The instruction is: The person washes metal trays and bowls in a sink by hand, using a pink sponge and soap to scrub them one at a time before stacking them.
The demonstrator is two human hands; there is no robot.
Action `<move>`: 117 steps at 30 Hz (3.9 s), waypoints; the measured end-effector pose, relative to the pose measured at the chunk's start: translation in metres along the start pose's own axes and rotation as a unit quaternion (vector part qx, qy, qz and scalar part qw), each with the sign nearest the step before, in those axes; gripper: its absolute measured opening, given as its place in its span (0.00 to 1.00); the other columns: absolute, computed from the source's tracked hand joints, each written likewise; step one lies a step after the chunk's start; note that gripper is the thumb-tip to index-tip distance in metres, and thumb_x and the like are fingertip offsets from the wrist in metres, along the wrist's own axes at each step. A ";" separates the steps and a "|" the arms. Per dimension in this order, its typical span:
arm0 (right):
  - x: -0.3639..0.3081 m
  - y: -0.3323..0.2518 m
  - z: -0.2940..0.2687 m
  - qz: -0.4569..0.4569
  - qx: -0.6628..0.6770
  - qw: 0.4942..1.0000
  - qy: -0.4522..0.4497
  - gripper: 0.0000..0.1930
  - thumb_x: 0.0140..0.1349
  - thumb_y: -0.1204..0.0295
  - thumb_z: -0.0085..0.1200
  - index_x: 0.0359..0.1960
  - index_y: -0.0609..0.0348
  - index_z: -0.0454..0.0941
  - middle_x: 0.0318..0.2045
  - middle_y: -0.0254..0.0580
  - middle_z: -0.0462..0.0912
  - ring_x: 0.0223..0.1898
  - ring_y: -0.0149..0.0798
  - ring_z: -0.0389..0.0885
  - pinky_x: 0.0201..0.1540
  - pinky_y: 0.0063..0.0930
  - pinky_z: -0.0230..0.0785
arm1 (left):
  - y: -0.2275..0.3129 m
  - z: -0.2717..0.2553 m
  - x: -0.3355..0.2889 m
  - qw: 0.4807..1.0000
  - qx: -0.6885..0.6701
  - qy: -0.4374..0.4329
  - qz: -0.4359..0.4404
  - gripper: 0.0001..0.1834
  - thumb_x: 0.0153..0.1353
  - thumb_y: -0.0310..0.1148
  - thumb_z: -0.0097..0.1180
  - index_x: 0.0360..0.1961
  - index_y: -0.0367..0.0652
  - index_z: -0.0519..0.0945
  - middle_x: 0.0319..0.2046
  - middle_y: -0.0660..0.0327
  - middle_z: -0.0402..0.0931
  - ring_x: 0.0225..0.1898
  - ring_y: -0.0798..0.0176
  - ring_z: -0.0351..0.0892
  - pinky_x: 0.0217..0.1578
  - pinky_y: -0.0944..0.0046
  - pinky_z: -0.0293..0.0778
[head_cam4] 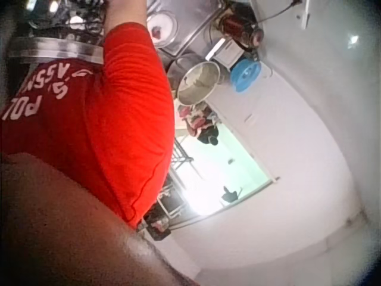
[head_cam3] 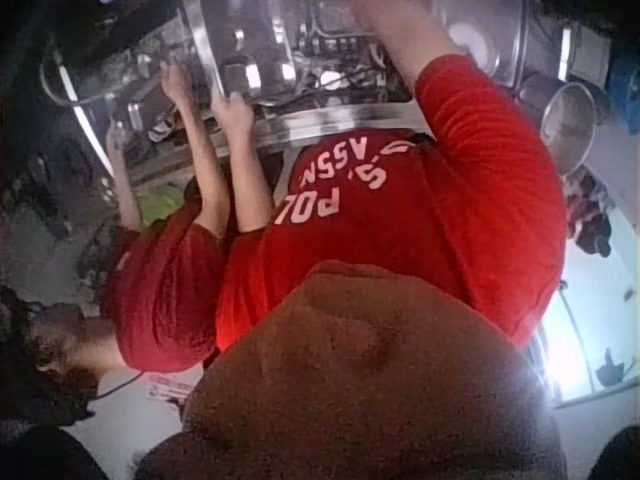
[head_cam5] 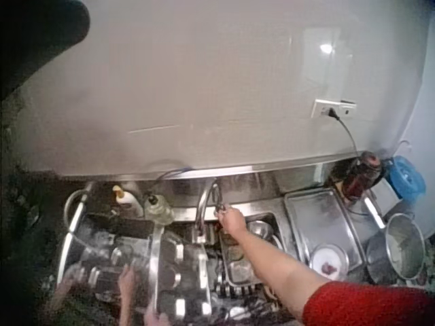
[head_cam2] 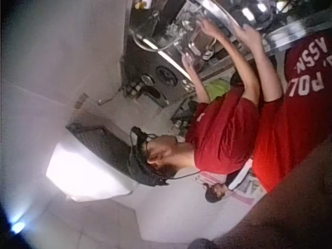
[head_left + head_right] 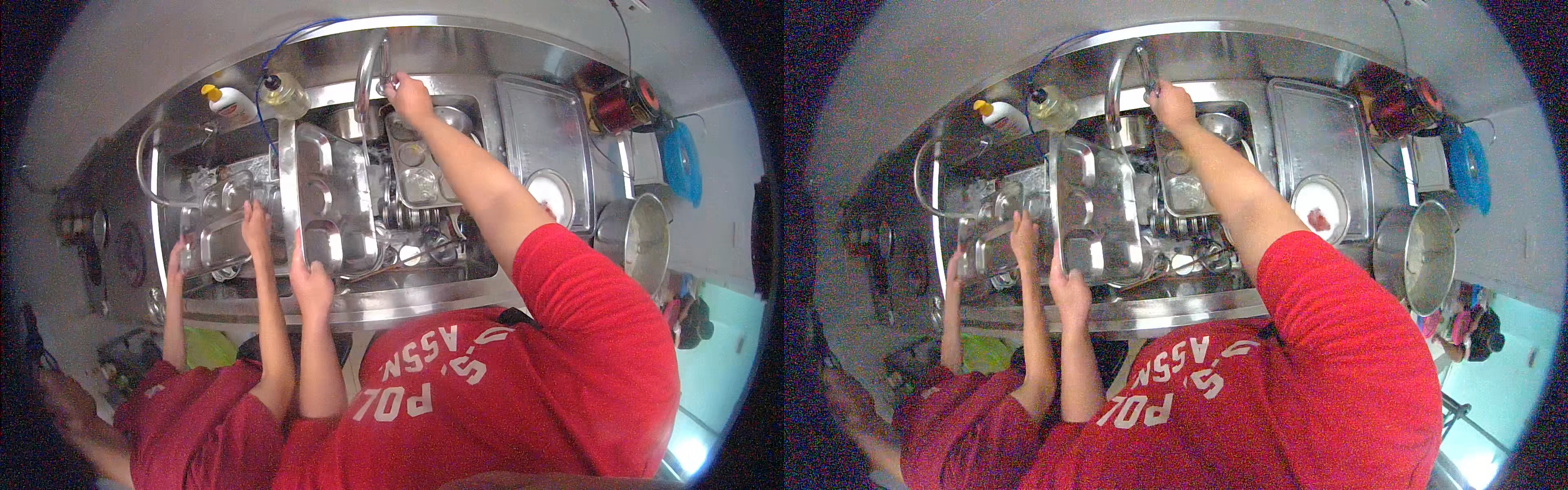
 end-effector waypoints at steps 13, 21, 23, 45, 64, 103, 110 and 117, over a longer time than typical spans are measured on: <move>-0.209 0.151 -0.222 0.215 -0.231 0.946 -0.077 0.15 0.55 0.62 0.57 0.39 0.59 0.81 0.37 0.56 0.84 0.41 0.55 0.83 0.46 0.43 0.74 | 0.010 -0.014 -0.013 0.990 0.005 0.127 0.066 0.34 0.51 0.14 0.35 0.64 0.29 0.67 0.61 0.43 0.69 0.62 0.51 0.70 0.63 0.57 0.62; -0.280 0.278 -0.200 0.188 -0.186 0.952 -0.152 0.13 0.52 0.63 0.61 0.34 0.59 0.78 0.33 0.53 0.84 0.41 0.53 0.83 0.44 0.42 0.75 | -0.116 0.020 -0.018 0.874 -0.454 0.057 -0.161 0.41 0.46 0.15 0.41 0.67 0.43 0.60 0.52 0.52 0.71 0.48 0.55 0.76 0.46 0.55 0.77; -0.276 0.262 -0.215 0.222 -0.141 0.959 -0.105 0.14 0.53 0.62 0.61 0.35 0.59 0.79 0.33 0.52 0.84 0.40 0.51 0.84 0.43 0.41 0.75 | -0.139 0.018 -0.027 0.874 -0.451 0.052 -0.176 0.41 0.46 0.16 0.43 0.67 0.45 0.60 0.51 0.53 0.72 0.46 0.55 0.76 0.45 0.53 0.78; -0.296 -0.062 0.048 -0.227 -0.025 0.939 -0.256 0.09 0.56 0.67 0.53 0.33 0.57 0.80 0.36 0.53 0.78 0.42 0.53 0.80 0.44 0.47 0.74 | -0.215 0.039 -0.102 0.826 -0.490 0.020 -0.278 0.30 0.43 0.19 0.45 0.53 0.34 0.71 0.46 0.51 0.76 0.49 0.51 0.79 0.53 0.52 0.76; -0.313 -0.054 0.071 -0.176 -0.008 0.947 -0.268 0.09 0.55 0.70 0.55 0.34 0.60 0.81 0.35 0.55 0.78 0.39 0.56 0.80 0.44 0.49 0.74 | -0.208 0.041 -0.115 0.838 -0.471 0.027 -0.273 0.27 0.43 0.19 0.44 0.51 0.32 0.71 0.43 0.50 0.76 0.46 0.49 0.80 0.53 0.48 0.76; -0.284 0.003 0.019 0.081 0.248 0.943 -0.206 0.11 0.55 0.72 0.61 0.40 0.56 0.76 0.37 0.44 0.82 0.42 0.42 0.81 0.47 0.34 0.73 | -0.179 0.064 -0.111 0.807 -0.522 0.014 -0.275 0.34 0.44 0.20 0.46 0.59 0.34 0.66 0.50 0.50 0.74 0.51 0.44 0.76 0.56 0.44 0.73; -0.212 0.014 0.006 -0.061 0.366 0.881 -0.295 0.12 0.55 0.78 0.61 0.38 0.57 0.71 0.41 0.38 0.81 0.42 0.32 0.78 0.49 0.29 0.72 | -0.095 0.086 -0.039 0.798 -0.520 -0.160 -0.259 0.29 0.61 0.24 0.45 0.65 0.40 0.60 0.60 0.52 0.67 0.63 0.51 0.67 0.64 0.47 0.64; -0.196 0.016 -0.011 -0.092 0.292 0.896 -0.321 0.13 0.56 0.73 0.65 0.36 0.57 0.71 0.40 0.38 0.82 0.42 0.32 0.78 0.48 0.29 0.71 | -0.084 0.118 0.008 0.853 -0.416 -0.203 -0.242 0.30 0.45 0.13 0.46 0.55 0.32 0.71 0.48 0.50 0.77 0.49 0.51 0.80 0.51 0.52 0.80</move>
Point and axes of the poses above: each hand's wrist, its own x-axis towards the middle knuckle, its own z-axis out of the palm, y = z × x, the point moved 9 cm from there along x, towards the middle knuckle
